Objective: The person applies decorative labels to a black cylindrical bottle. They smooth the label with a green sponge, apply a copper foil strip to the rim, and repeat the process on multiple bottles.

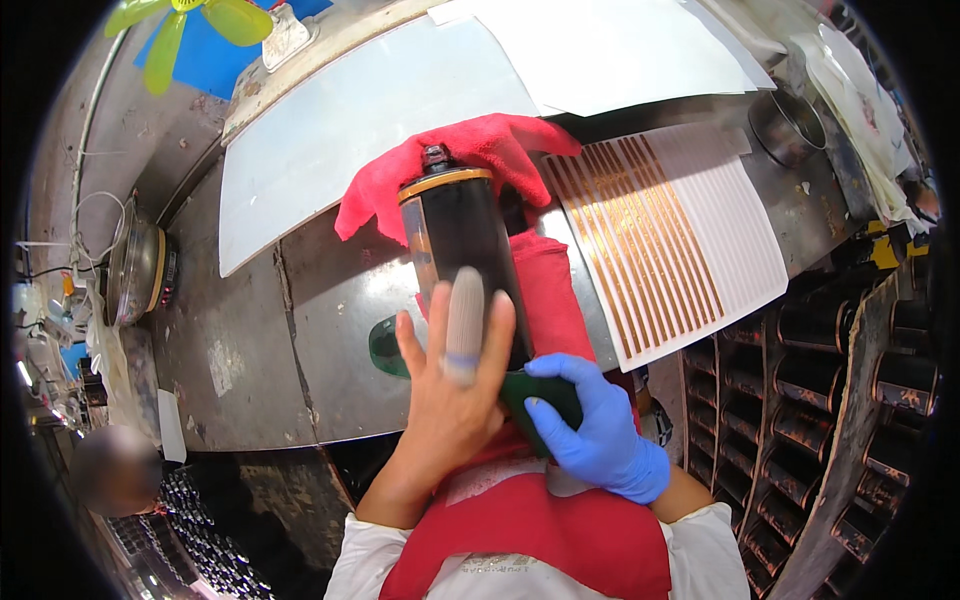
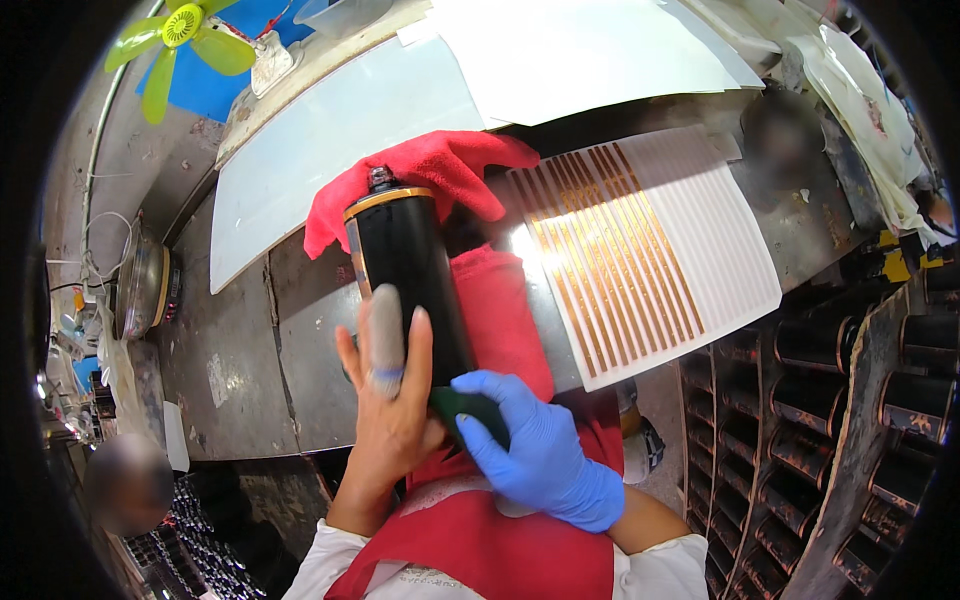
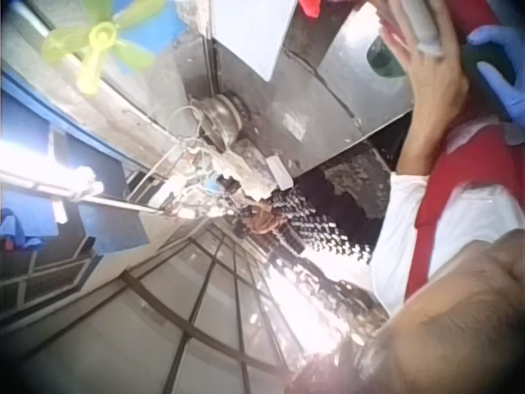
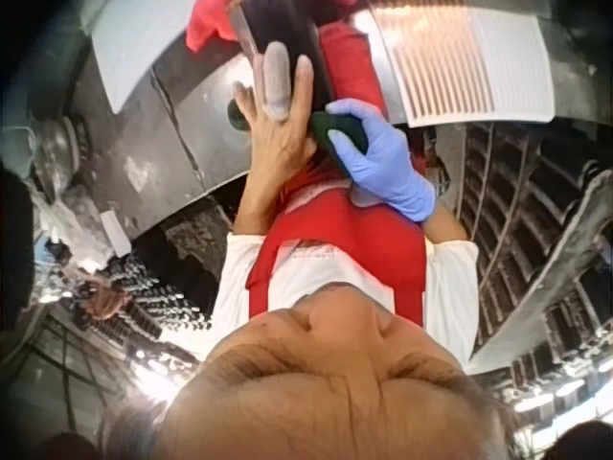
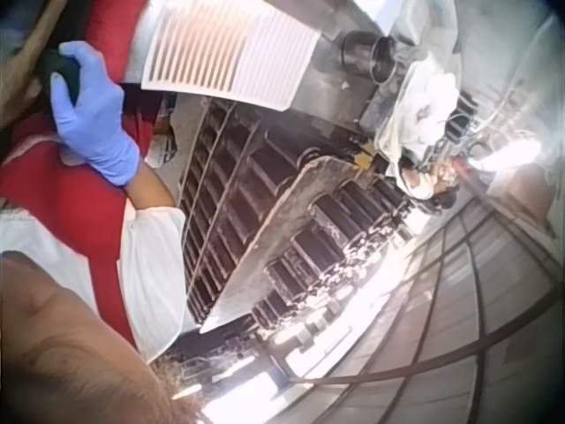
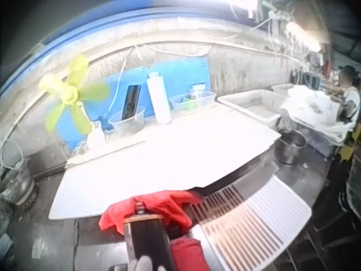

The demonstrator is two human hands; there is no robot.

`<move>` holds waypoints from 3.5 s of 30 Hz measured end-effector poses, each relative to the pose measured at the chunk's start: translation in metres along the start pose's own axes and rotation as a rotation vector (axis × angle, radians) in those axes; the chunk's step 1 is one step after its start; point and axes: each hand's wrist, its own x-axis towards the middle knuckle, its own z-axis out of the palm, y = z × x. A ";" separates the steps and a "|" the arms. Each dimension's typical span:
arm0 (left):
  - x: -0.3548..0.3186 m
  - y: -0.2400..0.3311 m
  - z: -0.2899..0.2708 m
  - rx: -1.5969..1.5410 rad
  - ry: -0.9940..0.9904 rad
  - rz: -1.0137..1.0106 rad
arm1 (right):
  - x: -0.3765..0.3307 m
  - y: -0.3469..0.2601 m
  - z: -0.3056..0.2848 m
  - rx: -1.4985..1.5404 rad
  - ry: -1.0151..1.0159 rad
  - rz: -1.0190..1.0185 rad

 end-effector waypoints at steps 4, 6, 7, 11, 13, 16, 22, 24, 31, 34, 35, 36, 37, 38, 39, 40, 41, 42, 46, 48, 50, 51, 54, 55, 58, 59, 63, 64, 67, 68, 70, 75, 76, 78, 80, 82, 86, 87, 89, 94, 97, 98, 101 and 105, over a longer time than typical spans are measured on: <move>-0.022 -0.032 0.040 -0.515 0.134 -0.049 | 0.001 0.023 -0.012 0.013 0.053 0.148; -0.032 -0.047 0.061 -0.700 0.156 -0.061 | 0.000 0.032 -0.012 0.007 0.068 0.147; -0.035 -0.048 0.065 -0.700 0.212 -0.085 | 0.000 0.036 -0.012 0.005 0.076 0.141; -0.042 -0.044 0.055 -0.679 0.190 -0.086 | 0.004 0.014 -0.020 -0.044 0.149 0.137; -0.021 -0.019 0.027 -0.286 0.322 0.052 | 0.002 0.005 -0.009 0.052 0.073 0.054; -0.006 -0.013 0.013 -0.125 0.027 -0.028 | 0.005 0.005 -0.001 0.004 -0.003 0.010; -0.022 -0.034 0.038 -0.653 0.121 -0.094 | 0.005 0.040 -0.012 0.011 0.104 0.112; -0.023 -0.037 0.038 -0.640 0.094 -0.117 | 0.005 0.034 -0.016 -0.012 0.125 0.129; -0.015 -0.027 0.035 -0.495 0.133 -0.055 | 0.004 0.000 -0.002 0.070 -0.015 0.005; -0.021 -0.030 0.041 -0.630 0.122 -0.092 | 0.007 0.026 -0.010 0.019 0.058 0.104; -0.027 -0.030 0.044 -0.739 0.127 -0.122 | 0.004 0.027 -0.015 0.016 0.073 0.219; -0.028 -0.033 0.047 -0.742 0.136 -0.130 | 0.002 0.034 -0.018 0.061 0.076 0.232; -0.031 -0.034 0.046 -0.729 0.124 -0.138 | 0.003 0.038 -0.021 0.106 0.079 0.245; -0.034 -0.035 0.043 -0.717 0.111 -0.146 | 0.003 0.038 -0.025 0.265 0.088 0.303; -0.035 -0.034 0.042 -0.705 0.107 -0.153 | 0.007 0.034 -0.031 0.419 0.094 0.354; -0.038 -0.031 0.038 -0.571 0.185 -0.149 | 0.015 0.025 -0.040 0.472 0.100 0.364; -0.048 -0.025 0.037 -0.436 0.263 -0.148 | 0.018 0.025 -0.048 0.515 0.120 0.382; -0.070 -0.032 0.058 -0.430 0.355 -0.130 | 0.024 0.029 -0.055 0.556 0.097 0.395; -0.066 -0.015 0.055 -0.172 0.455 0.198 | 0.078 0.024 -0.061 0.506 0.097 0.305; -0.055 -0.009 0.040 0.019 0.386 0.253 | 0.123 -0.012 -0.045 0.357 0.081 0.241; -0.032 0.003 0.026 0.118 0.317 0.272 | 0.166 -0.027 -0.036 0.198 -0.053 0.046; -0.025 0.011 0.024 0.171 0.280 0.289 | 0.188 -0.027 -0.037 0.000 -0.122 -0.071; -0.014 0.027 0.018 0.190 0.270 0.233 | 0.235 -0.042 -0.022 -0.593 -0.417 -0.263; -0.012 0.024 0.020 0.168 0.309 0.241 | 0.252 -0.038 -0.014 -0.822 -0.497 -0.331; -0.026 0.007 0.022 0.062 0.391 0.102 | 0.267 -0.039 -0.006 -0.913 -0.522 -0.416; -0.030 0.005 0.017 0.037 0.471 0.041 | 0.266 -0.043 -0.007 -0.846 -0.558 -0.416; -0.055 -0.017 0.039 -0.182 0.288 -0.362 | 0.252 -0.050 -0.016 -0.740 -0.593 -0.286; -0.057 -0.020 0.039 -0.195 0.293 -0.336 | 0.245 -0.056 -0.019 -0.724 -0.575 -0.308; -0.064 -0.026 0.042 -0.220 0.321 -0.249 | 0.201 -0.079 -0.045 -0.503 -0.501 -0.261; -0.069 -0.034 0.048 -0.193 0.350 -0.233 | 0.185 -0.094 -0.047 -0.513 -0.547 -0.273; -0.074 -0.046 0.058 -0.228 0.381 -0.222 | 0.149 -0.112 -0.058 -0.599 -0.511 -0.369; -0.055 -0.012 0.028 -0.123 0.454 -0.073 | 0.021 -0.121 -0.103 -0.673 -0.100 -0.431; -0.054 -0.008 0.027 -0.174 0.425 -0.093 | -0.003 -0.129 -0.115 -0.719 -0.024 -0.418; -0.042 0.006 0.015 -0.279 0.513 0.059 | -0.055 -0.150 -0.137 -0.834 0.174 -0.328; -0.036 0.019 0.005 -0.356 0.551 0.132 | -0.100 -0.165 -0.159 -1.018 0.434 -0.271; -0.032 0.026 0.004 -0.356 0.502 0.195 | -0.138 -0.181 -0.184 -1.314 0.653 -0.266; -0.027 0.036 0.025 -0.464 0.329 0.217 | -0.198 -0.193 -0.250 -1.416 1.125 0.195; -0.025 0.041 0.023 -0.473 0.269 0.226 | -0.211 -0.190 -0.269 -1.418 1.239 0.270; -0.023 0.048 0.024 -0.453 0.248 0.287 | -0.240 -0.170 -0.314 -1.492 1.339 0.390; -0.025 0.055 0.023 -0.436 0.146 0.330 | -0.277 -0.122 -0.373 -1.507 1.495 0.473; -0.024 0.048 0.028 -0.380 0.151 0.415 | -0.280 -0.113 -0.384 -1.451 1.480 0.523; -0.023 0.047 0.030 -0.360 0.162 0.462 | -0.281 -0.116 -0.384 -1.463 1.458 0.549; -0.025 0.066 0.026 -0.346 0.268 0.438 | -0.276 -0.133 -0.379 -1.535 1.414 0.701; -0.032 0.035 0.031 -0.309 0.131 0.278 | -0.210 -0.146 -0.334 -1.404 1.410 0.444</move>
